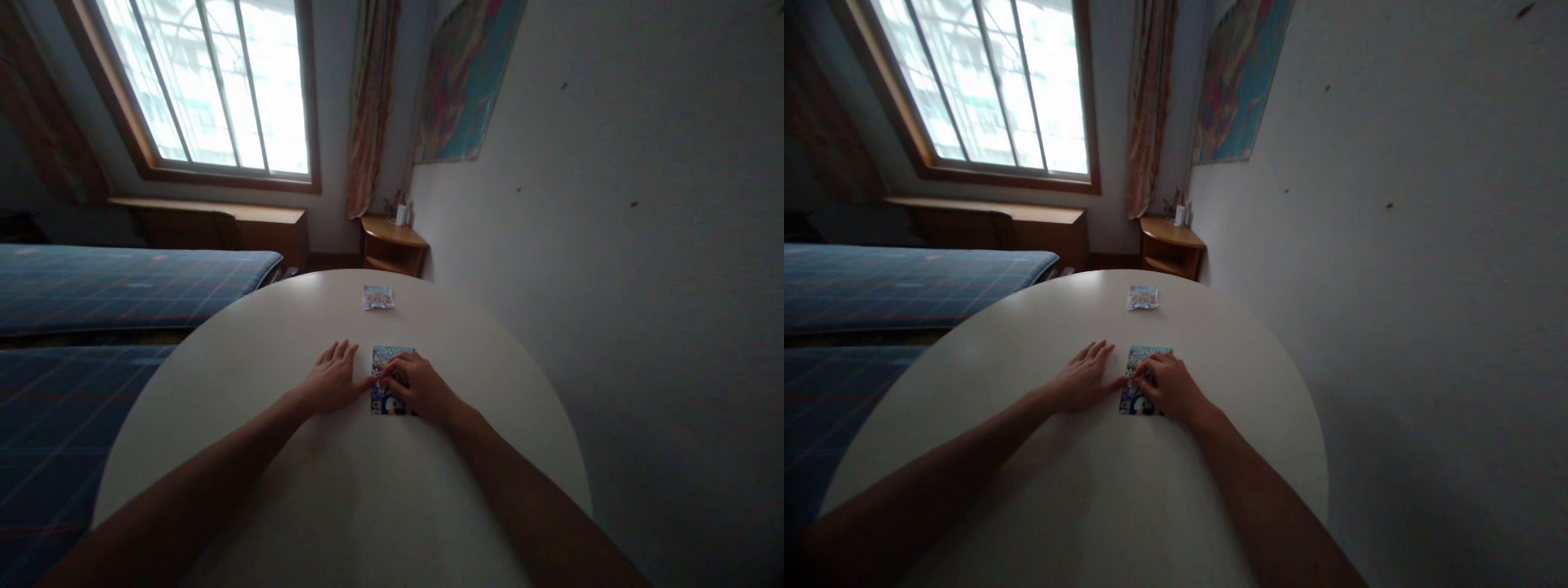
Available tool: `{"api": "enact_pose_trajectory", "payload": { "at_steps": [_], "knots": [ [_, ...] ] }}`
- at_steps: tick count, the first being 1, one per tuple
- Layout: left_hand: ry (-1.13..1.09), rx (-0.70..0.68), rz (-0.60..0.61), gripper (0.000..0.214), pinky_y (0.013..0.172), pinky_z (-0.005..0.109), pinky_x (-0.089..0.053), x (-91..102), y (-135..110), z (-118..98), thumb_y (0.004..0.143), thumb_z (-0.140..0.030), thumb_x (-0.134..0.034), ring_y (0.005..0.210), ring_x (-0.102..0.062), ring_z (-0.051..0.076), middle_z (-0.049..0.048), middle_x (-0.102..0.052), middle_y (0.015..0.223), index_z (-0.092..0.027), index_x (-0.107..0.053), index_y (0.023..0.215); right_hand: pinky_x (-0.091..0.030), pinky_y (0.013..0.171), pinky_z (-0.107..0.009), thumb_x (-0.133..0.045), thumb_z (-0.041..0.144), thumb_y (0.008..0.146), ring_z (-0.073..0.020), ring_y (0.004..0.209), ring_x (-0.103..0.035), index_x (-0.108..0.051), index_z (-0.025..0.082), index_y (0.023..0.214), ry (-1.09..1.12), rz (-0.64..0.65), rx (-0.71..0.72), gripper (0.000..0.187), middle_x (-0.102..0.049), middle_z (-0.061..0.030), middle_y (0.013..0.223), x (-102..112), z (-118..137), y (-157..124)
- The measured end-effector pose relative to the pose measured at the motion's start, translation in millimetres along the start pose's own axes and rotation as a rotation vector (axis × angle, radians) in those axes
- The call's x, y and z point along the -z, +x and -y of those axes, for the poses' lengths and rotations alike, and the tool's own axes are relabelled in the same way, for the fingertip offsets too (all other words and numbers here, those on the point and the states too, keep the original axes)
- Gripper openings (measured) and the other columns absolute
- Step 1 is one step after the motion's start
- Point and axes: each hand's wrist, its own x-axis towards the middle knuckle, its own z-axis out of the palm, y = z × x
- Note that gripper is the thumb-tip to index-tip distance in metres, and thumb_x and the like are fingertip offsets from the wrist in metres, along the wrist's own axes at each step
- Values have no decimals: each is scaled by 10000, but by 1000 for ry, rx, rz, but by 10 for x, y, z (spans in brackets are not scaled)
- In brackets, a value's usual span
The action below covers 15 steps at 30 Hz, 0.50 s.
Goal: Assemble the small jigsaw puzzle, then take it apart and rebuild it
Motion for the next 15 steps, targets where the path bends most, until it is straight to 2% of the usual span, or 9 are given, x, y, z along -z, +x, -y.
{"api": "enact_pose_trajectory", "payload": {
  "at_steps": [4,15],
  "knots": [
    [-6,-12,-20,945,1166,484,-208,-19,-7,-1,821,-742,-421,1467,-160,375,213,-235,1577,-83,-299,1488,-428,937,-359,-622,131,855,-209,1015,-587,-690,207,972,7,-34,-23,155,-686,-59,1014,16,-45,-7],
    [1,10,-51,912,1166,484,-178,-91,-11,-27,831,-764,-374,1475,-131,365,212,-238,1576,-113,-334,1469,-419,1011,-393,-574,133,871,-218,1129,-577,-643,195,1096,4,-36,-62,243,-663,-91,1154,-3,-97,-14]
  ]
}}
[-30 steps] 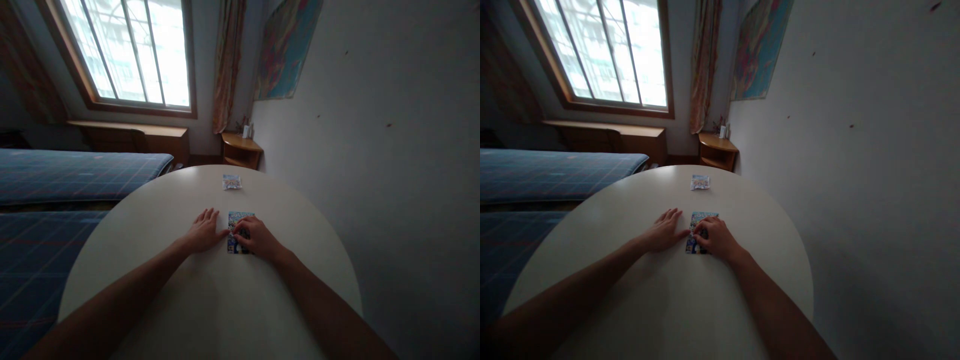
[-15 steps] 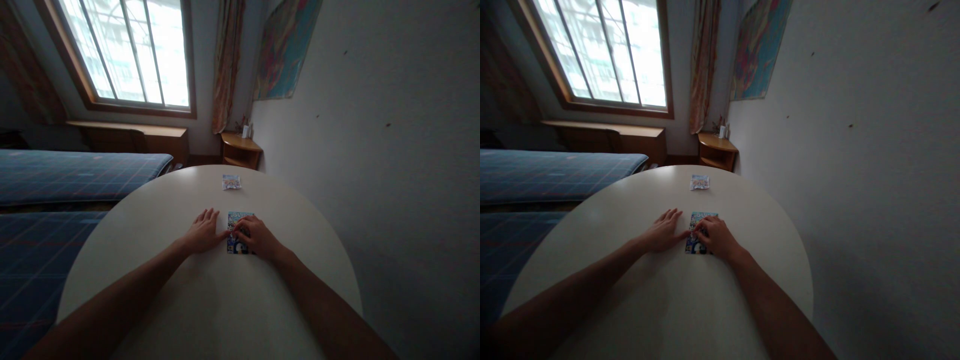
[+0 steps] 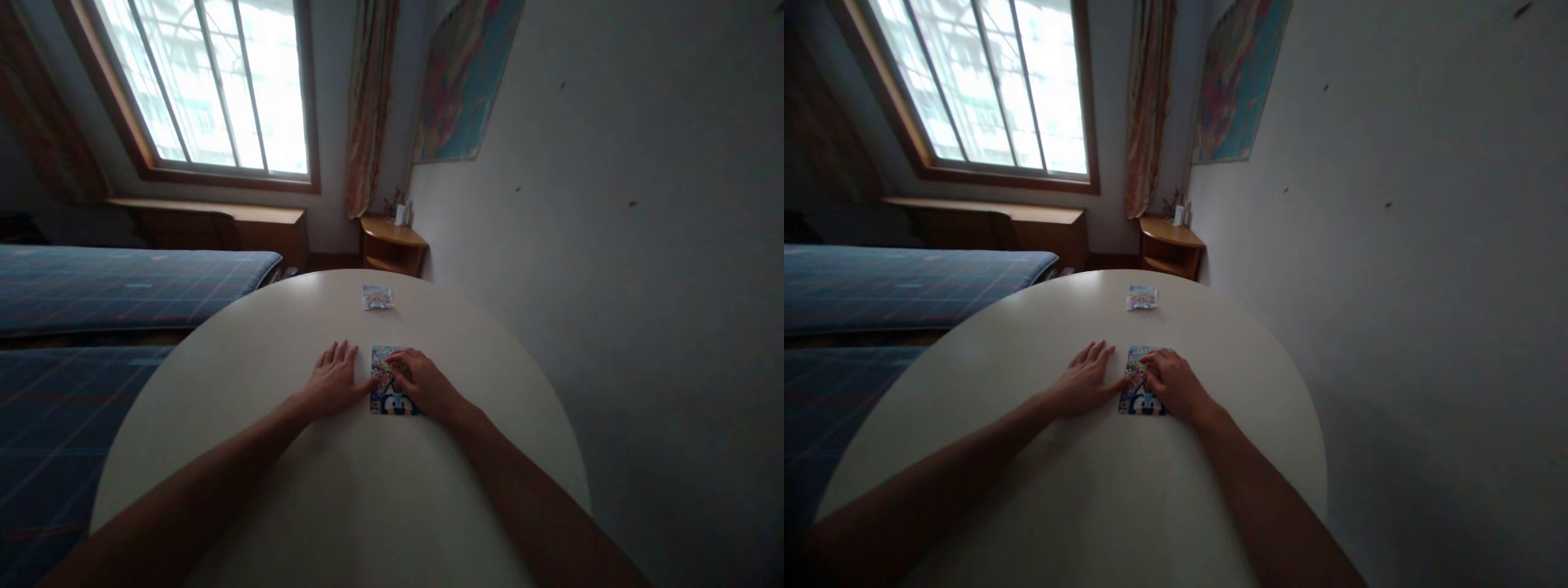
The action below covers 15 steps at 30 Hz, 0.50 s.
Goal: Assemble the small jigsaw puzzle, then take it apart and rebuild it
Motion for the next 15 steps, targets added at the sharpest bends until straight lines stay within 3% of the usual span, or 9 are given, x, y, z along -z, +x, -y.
{"api": "enact_pose_trajectory", "payload": {
  "at_steps": [15],
  "knots": [
    [49,50,-60,886,1177,459,-165,-46,-5,-71,842,-717,-394,1465,-180,356,213,-272,1562,-92,-328,1466,-387,1083,-427,-561,139,876,-232,1216,-543,-643,150,1132,-24,27,15,270,-635,-136,1240,-51,-56,1]
  ]
}}
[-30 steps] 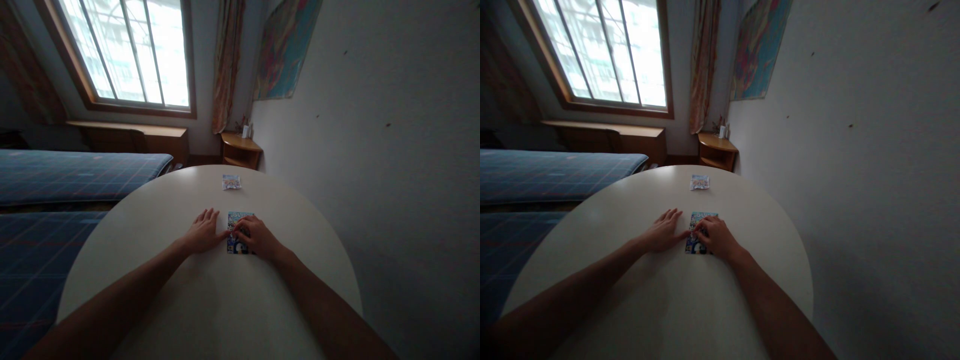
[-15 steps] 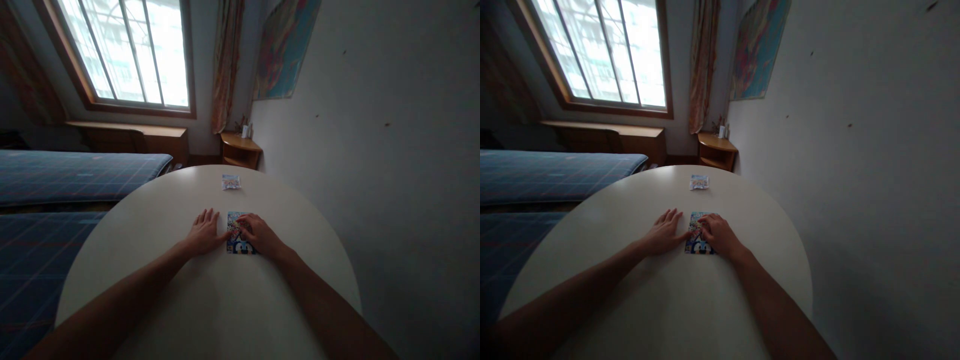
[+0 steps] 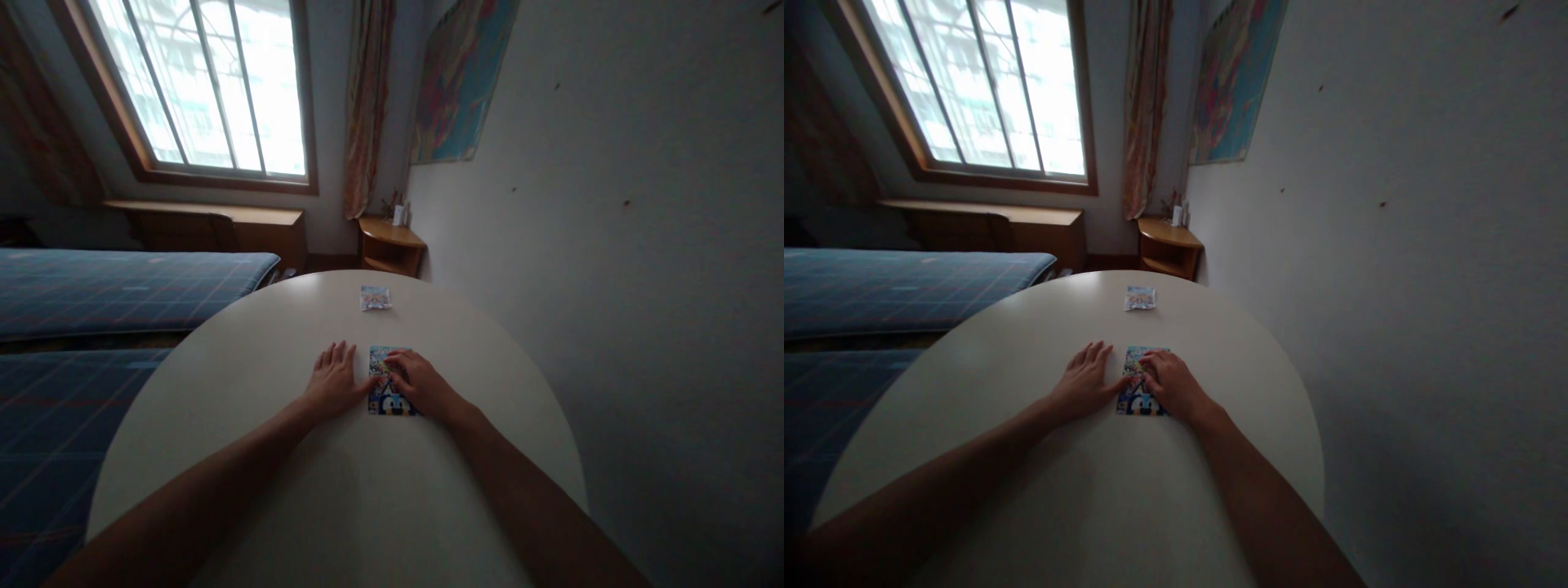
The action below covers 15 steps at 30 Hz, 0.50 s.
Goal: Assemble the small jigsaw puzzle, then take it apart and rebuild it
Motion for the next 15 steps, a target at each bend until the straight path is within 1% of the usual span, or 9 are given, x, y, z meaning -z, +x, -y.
{"api": "enact_pose_trajectory", "payload": {
  "at_steps": [3,7,9,11,13,15],
  "knots": [
    [14,-12,-22,874,1172,465,-174,-16,3,10,845,-705,-406,1458,-197,364,221,-286,1554,-84,-341,1457,-371,1098,-444,-556,160,884,-245,1257,-518,-638,144,1160,-47,17,1,288,-613,-146,1287,-19,-20,4],
    [39,-27,-38,883,1167,464,-185,-29,9,27,844,-723,-393,1453,-211,367,218,-292,1552,-97,-335,1464,-303,1140,-477,-498,226,933,-263,1358,-419,-560,149,1313,-134,76,-11,392,-523,-147,1416,-41,-36,2],
    [48,-40,-30,901,1167,471,-185,-25,11,32,846,-734,-379,1454,-206,372,216,-290,1554,-95,-316,1479,-269,1151,-500,-474,310,958,-279,1399,-360,-506,158,1381,-177,116,-38,450,-463,-143,1473,-38,-23,-2],
    [55,-59,-16,900,1170,481,-182,-13,13,31,857,-730,-369,1456,-199,373,202,-282,1562,-102,-294,1497,-237,1159,-519,-440,433,971,-294,1425,-314,-466,171,1422,-208,156,-62,522,-408,-134,1515,-23,4,-7],
    [62,-90,-10,861,1170,491,-186,2,17,27,874,-708,-372,1458,-197,370,170,-267,1577,-143,-272,1517,-205,1169,-523,-392,535,967,-297,1442,-278,-431,187,1450,-229,193,-77,597,-362,-120,1545,0,39,-12],
    [67,-143,-13,772,1166,495,-203,16,27,24,900,-657,-386,1462,-191,362,121,-228,1600,-221,-268,1526,-177,1178,-514,-360,581,958,-295,1456,-242,-396,192,1474,-248,229,-90,647,-326,-109,1565,22,73,-18]
  ]
}}
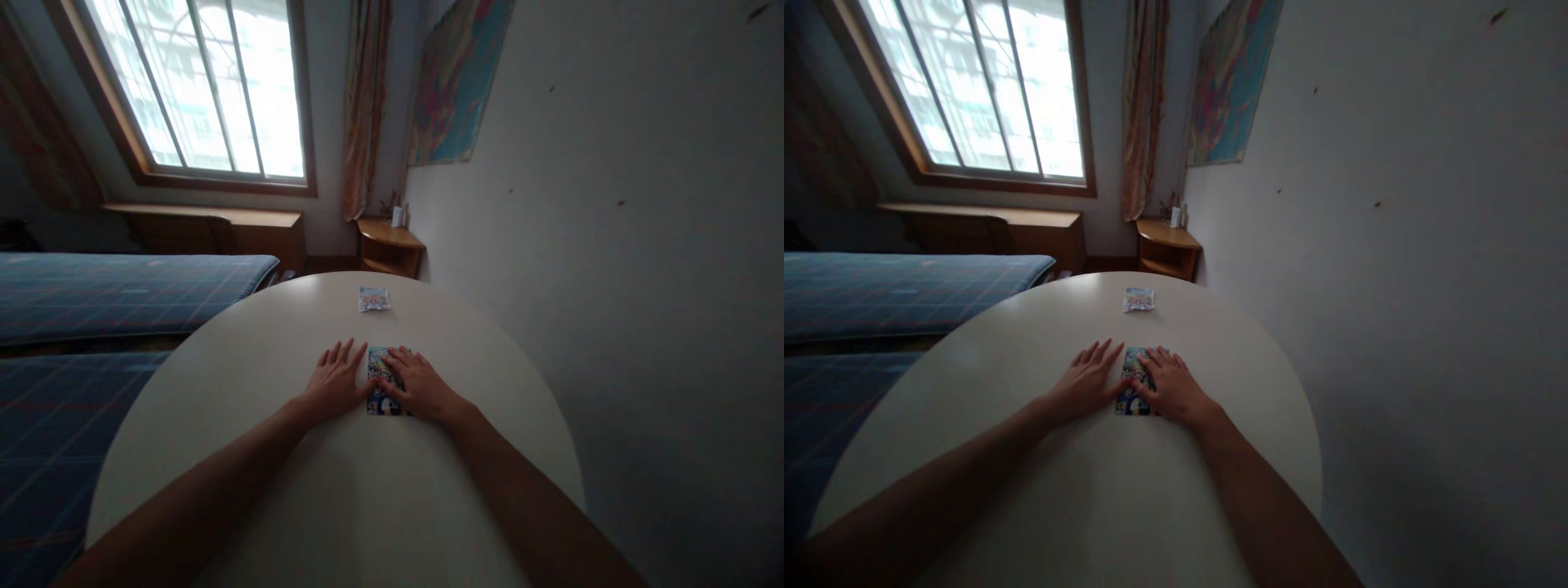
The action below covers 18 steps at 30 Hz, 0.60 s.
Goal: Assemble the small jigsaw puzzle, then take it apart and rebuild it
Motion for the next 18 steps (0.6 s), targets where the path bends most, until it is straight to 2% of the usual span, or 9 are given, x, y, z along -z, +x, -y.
{"api": "enact_pose_trajectory", "payload": {
  "at_steps": [3,6,9,12,18],
  "knots": [
    [-7,-110,25,616,1165,512,-206,7,27,8,943,-569,-374,1468,-187,342,27,-184,1619,-335,-300,1508,-139,1182,-516,-353,623,937,-303,1473,-185,-320,205,1513,-33,47,-31,712,-258,-96,1593,25,26,-14],
    [-27,-169,66,566,1168,550,-182,1,54,25,960,-553,-343,1469,-185,336,-31,-237,1602,-374,-315,1496,-102,1181,-528,-327,689,909,-317,1483,-133,-257,214,1536,-61,84,-82,790,-189,-94,1613,32,31,-18],
    [-39,-177,70,575,1166,566,-176,0,64,37,962,-559,-332,1469,-177,341,-43,-265,1591,-363,-305,1502,-79,1181,-527,-237,743,896,-314,1490,-89,-220,207,1547,-68,120,-142,844,-140,-91,1623,34,23,-10],
    [-44,-174,76,587,1165,568,-177,21,56,30,963,-586,-310,1470,-172,344,-37,-259,1592,-353,-312,1502,-66,1182,-531,-145,725,914,-298,1495,-60,-183,233,1554,-66,145,-184,808,-107,-61,1629,33,12,3],
    [-51,-170,80,602,1163,567,-180,60,42,18,958,-617,-299,1471,-173,340,-28,-269,1590,-357,-313,1501,-89,1179,-543,-142,617,967,-293,1496,-64,-175,245,1555,-95,157,-190,697,-97,-41,1631,12,-3,21]
  ]
}}
